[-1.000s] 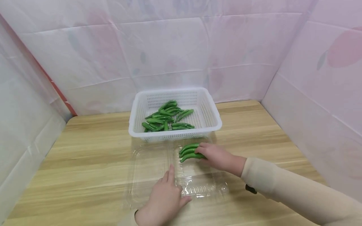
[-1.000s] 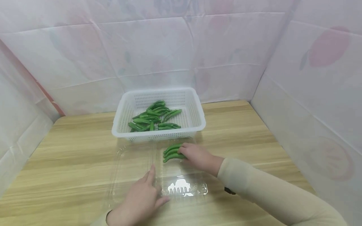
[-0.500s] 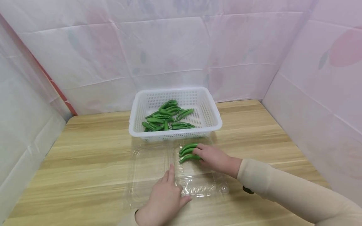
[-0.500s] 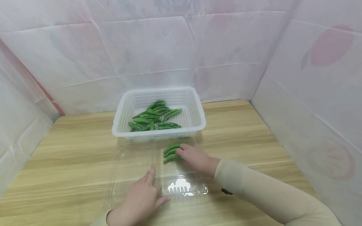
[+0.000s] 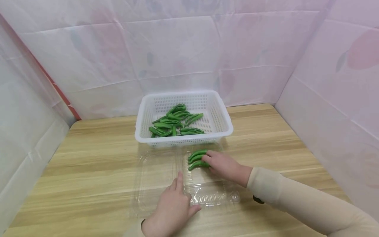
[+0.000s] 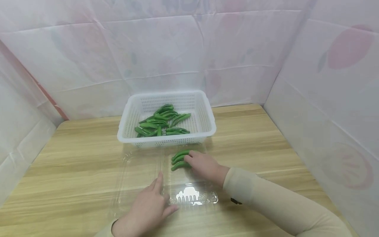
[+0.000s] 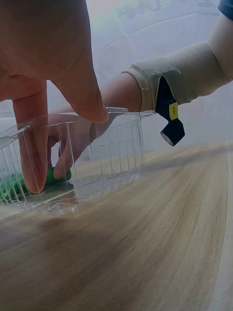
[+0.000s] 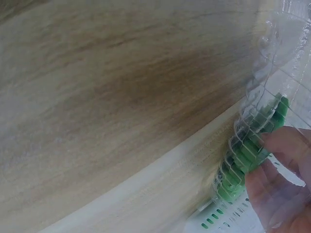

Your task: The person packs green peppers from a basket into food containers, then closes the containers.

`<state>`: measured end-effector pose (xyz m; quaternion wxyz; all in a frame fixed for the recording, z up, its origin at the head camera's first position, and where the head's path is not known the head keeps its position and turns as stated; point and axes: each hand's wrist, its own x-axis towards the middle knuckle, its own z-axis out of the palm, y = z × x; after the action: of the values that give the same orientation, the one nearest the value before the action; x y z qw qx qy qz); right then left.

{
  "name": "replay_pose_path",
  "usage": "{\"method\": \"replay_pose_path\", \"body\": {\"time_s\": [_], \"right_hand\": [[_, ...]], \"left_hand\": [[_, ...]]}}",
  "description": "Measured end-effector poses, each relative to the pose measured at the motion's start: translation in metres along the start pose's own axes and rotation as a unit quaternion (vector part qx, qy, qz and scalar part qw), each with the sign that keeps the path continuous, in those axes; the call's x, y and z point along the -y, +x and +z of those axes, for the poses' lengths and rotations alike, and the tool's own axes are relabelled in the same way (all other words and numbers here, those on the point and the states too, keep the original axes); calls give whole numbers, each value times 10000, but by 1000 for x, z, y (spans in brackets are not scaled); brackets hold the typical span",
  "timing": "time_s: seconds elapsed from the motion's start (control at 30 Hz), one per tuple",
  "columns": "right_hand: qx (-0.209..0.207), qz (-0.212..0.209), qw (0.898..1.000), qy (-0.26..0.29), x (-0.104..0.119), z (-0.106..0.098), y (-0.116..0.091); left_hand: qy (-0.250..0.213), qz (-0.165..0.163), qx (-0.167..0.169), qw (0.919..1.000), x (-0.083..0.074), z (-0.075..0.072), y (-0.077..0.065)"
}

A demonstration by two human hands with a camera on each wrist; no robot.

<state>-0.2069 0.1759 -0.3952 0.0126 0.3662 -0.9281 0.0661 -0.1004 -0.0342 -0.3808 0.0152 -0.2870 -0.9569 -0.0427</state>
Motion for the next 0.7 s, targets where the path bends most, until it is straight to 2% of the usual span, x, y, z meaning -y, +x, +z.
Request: {"method": "replay_pose_path", "body": {"time_s": [0.33, 0.7], "right_hand": [[-162, 201, 9996, -152, 3, 2, 2], [-502, 174, 9980, -329, 3, 2, 2]], "left_hand": [[3, 2, 60, 10000, 1, 1, 1], [-10, 2, -4, 10000, -1, -1, 0]]}}
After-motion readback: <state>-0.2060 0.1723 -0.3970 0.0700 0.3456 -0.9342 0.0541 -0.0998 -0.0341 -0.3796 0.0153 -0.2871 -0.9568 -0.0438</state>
